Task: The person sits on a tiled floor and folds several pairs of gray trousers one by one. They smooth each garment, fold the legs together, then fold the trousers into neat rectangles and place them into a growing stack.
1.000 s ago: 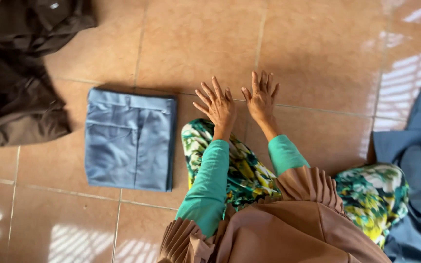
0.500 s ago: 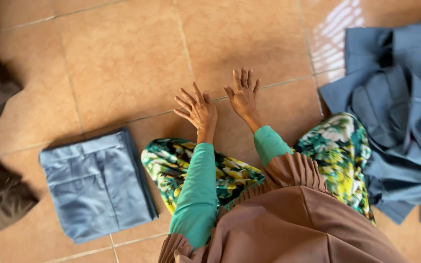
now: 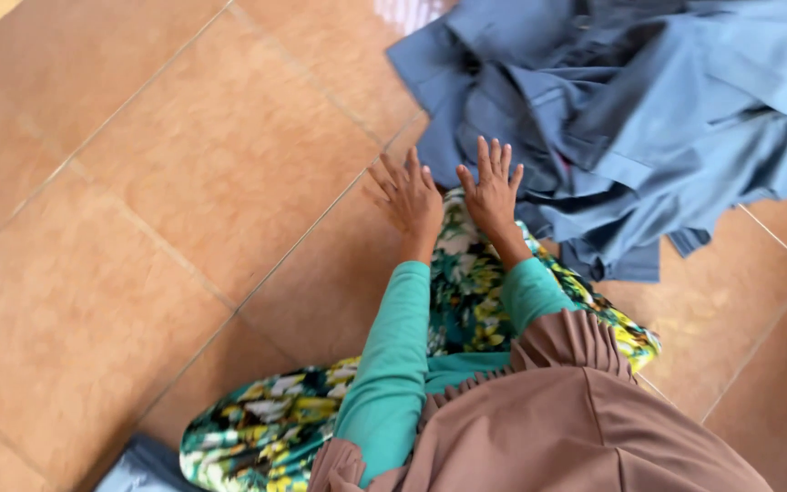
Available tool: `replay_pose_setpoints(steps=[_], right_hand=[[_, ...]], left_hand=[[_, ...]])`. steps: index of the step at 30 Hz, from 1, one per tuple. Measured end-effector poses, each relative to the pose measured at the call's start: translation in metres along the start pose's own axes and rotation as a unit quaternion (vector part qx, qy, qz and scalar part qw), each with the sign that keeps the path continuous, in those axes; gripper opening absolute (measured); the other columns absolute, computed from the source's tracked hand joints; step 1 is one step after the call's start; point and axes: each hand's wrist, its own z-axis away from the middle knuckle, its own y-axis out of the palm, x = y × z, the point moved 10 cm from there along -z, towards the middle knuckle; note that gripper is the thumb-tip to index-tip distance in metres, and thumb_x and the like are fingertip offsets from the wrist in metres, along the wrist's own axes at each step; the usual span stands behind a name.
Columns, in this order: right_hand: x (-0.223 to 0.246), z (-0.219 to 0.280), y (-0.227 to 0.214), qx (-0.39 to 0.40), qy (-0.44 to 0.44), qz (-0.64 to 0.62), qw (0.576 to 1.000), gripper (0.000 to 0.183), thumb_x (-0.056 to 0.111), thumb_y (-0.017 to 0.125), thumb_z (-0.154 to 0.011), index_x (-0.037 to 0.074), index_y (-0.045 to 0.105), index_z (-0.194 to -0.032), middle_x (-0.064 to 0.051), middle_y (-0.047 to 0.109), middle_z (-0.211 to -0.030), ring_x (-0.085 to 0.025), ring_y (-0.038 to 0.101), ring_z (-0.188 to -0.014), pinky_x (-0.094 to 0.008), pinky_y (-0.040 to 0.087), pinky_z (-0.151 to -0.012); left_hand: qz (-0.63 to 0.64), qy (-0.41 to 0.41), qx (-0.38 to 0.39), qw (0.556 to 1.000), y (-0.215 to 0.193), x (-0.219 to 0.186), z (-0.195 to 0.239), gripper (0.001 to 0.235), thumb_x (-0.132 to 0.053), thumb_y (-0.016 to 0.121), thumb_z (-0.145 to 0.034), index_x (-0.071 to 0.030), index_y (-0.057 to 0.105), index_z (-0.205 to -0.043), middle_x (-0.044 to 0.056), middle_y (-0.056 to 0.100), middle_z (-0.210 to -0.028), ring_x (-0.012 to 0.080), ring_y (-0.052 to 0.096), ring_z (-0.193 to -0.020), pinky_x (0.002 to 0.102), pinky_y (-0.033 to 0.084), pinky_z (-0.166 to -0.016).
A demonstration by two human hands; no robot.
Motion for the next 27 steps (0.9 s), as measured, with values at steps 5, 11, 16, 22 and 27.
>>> replay_pose_setpoints(steps=[5, 11, 16, 22, 27], right_hand=[[-0.086, 0.023, -0.061, -0.098, 0.049, -0.079, 0.991, 0.060, 0.048, 0.048, -0.110, 0.022, 0.033, -0.162, -0.018, 0.045, -0.152, -0.037, 0.038, -0.140, -0.061, 0.027, -0.110], [-0.141, 0.044, -0.139, -0.264, 0.027, -0.190, 0.945, 0.030, 0.012, 0.065, -0.102, 0.027, 0.075, -0.127, -0.002, 0.077, -0.090, -0.021, 0.074, -0.077, -0.036, 0.058, -0.068], [-0.150, 0.016, -0.228, -0.308, -0.001, -0.242, 0.920, 0.032, 0.000, 0.069, -0.098, 0.020, 0.079, -0.121, -0.002, 0.069, -0.076, -0.014, 0.063, -0.055, -0.030, 0.056, -0.060], [-0.090, -0.066, -0.205, -0.070, -0.243, 0.323, 0.912, 0.092, -0.009, 0.074, -0.073, 0.032, 0.057, -0.153, -0.016, 0.015, -0.178, -0.045, 0.001, -0.162, -0.080, 0.011, -0.117], [-0.074, -0.116, -0.159, -0.079, -0.343, 0.391, 0.850, 0.014, 0.016, 0.070, -0.081, 0.022, 0.074, -0.093, 0.004, 0.061, -0.089, -0.027, 0.062, -0.114, -0.081, 0.013, -0.120]], left_hand=[[-0.026, 0.144, -0.009, 0.989, 0.031, -0.124, 0.049, 0.049, -0.039, 0.036, -0.108, -0.029, 0.042, -0.156, 0.018, 0.033, -0.165, 0.0464, 0.019, -0.154, 0.074, 0.004, -0.119], [0.075, 0.155, 0.113, 0.979, 0.123, -0.185, 0.078, 0.061, -0.064, 0.031, -0.104, -0.020, 0.058, -0.137, 0.015, 0.063, -0.131, 0.0360, 0.056, -0.128, 0.064, 0.027, -0.107], [0.213, 0.053, 0.271, 0.937, 0.180, -0.194, 0.082, 0.098, -0.096, 0.049, -0.075, -0.012, 0.063, -0.124, 0.029, 0.072, -0.105, 0.0523, 0.070, -0.101, 0.066, 0.051, -0.081], [0.310, 0.020, 0.289, 0.906, 0.118, -0.181, 0.054, 0.028, -0.033, 0.067, -0.092, -0.009, 0.056, -0.081, 0.007, 0.077, -0.074, 0.0211, 0.078, -0.071, 0.045, 0.054, -0.075], [0.352, -0.033, 0.181, 0.918, 0.096, -0.111, -0.017, 0.036, -0.043, 0.062, -0.089, -0.008, 0.070, -0.088, 0.013, 0.071, -0.088, 0.0328, 0.064, -0.087, 0.046, 0.044, -0.079]])
